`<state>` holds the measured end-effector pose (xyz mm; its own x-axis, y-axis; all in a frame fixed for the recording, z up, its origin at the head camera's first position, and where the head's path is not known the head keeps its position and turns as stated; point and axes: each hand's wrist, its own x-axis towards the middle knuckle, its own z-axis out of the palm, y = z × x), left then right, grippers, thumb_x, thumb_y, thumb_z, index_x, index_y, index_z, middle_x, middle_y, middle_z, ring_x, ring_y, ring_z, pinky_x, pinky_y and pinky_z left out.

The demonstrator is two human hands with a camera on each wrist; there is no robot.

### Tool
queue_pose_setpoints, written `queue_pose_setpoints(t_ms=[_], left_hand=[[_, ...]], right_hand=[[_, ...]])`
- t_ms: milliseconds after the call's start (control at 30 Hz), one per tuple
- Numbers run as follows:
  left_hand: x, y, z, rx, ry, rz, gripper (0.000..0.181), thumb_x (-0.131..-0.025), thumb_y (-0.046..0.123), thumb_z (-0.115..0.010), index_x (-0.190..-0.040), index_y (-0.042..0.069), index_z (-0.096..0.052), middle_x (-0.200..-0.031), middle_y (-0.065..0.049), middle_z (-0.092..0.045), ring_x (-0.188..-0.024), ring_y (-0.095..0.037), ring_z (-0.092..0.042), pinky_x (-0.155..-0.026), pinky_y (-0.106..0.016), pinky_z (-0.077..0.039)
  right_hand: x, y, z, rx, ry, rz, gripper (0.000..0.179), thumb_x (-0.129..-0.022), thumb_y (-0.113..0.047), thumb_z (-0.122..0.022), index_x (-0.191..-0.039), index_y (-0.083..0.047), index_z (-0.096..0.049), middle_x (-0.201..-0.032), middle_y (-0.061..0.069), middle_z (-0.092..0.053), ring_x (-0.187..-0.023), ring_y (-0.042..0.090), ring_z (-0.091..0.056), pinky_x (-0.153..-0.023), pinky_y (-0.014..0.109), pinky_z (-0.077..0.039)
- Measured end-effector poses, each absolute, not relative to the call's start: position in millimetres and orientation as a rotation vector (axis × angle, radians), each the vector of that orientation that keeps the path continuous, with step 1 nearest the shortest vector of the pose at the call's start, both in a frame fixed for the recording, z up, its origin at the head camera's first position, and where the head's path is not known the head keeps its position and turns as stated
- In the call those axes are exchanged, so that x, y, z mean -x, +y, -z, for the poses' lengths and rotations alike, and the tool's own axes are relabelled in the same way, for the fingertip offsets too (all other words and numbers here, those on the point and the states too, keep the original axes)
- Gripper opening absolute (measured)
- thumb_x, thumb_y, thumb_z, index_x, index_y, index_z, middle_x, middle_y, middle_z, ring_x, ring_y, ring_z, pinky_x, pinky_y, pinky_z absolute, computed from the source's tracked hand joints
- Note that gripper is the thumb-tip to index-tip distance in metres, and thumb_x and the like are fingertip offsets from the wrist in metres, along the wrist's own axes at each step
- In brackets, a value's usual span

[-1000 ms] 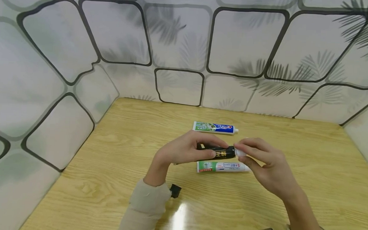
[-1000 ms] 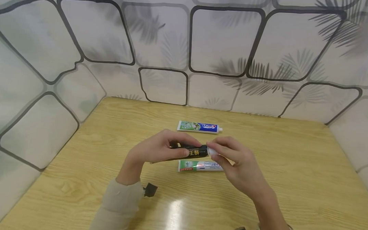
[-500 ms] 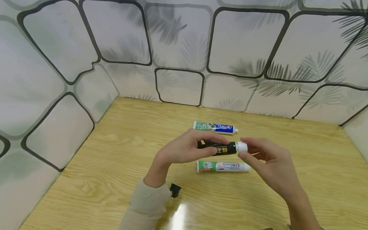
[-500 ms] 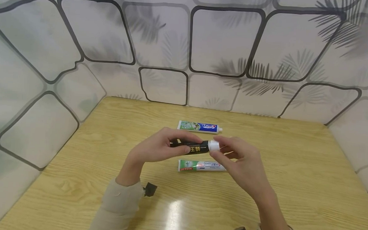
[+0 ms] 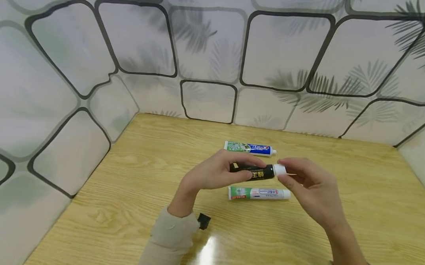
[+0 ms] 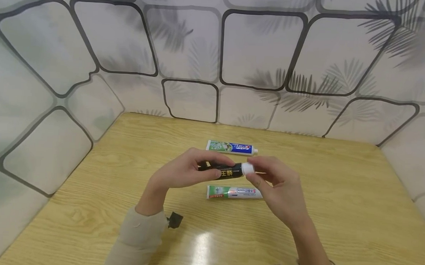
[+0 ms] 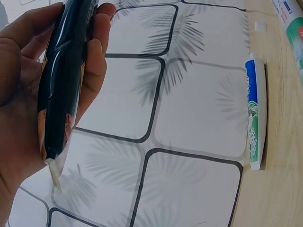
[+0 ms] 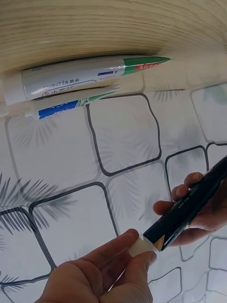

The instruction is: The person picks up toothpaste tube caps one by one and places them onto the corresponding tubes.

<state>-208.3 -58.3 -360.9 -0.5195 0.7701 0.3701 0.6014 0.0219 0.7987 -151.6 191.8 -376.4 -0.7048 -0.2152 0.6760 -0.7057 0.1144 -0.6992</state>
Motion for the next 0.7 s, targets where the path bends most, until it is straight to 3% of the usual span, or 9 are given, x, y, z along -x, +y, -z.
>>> queue_pose_setpoints(t_ms=[267,533,700], left_hand=[[207.4,-56.4,360.8,-1.482,2.153,-1.483,0.030,-0.099,0.003,-0.058,-0.128,0.004,-0.065,-0.110,-0.006,-0.064,-0.064,-0.004,-0.046,-0.061,-0.023,-0.041],[206.3,-53.3,360.5,-1.563,2.196,-1.417,0.029,-0.098,0.003,-0.061,-0.126,0.004,-0.066,-0.123,-0.007,-0.066,-0.084,-0.006,-0.054,-0.076,-0.026,-0.047],[206.4,-53.9,360.3,-1.531,2.194,-1.419,0.029,-0.098,0.003,-0.060,-0.126,0.004,-0.066,-0.119,-0.007,-0.066,-0.079,-0.006,-0.053,-0.072,-0.024,-0.046]], right_hand=[[148.6,195.1,374.8,-0.791,-2.156,-1.460,0.035,-0.080,0.021,-0.069,-0.112,0.008,-0.069,-0.104,0.000,-0.071,-0.092,0.007,-0.067,-0.076,0.017,-0.053],[145.7,195.9,373.4,-0.556,-2.389,-1.339,0.019,-0.092,0.003,-0.067,-0.110,-0.002,-0.071,-0.085,-0.006,-0.071,-0.073,0.006,-0.068,-0.062,0.019,-0.053],[145.9,197.4,373.6,-0.609,-2.415,-1.329,0.030,-0.093,0.001,-0.066,-0.123,-0.004,-0.067,-0.097,-0.003,-0.069,-0.076,0.006,-0.068,-0.064,0.021,-0.055]])
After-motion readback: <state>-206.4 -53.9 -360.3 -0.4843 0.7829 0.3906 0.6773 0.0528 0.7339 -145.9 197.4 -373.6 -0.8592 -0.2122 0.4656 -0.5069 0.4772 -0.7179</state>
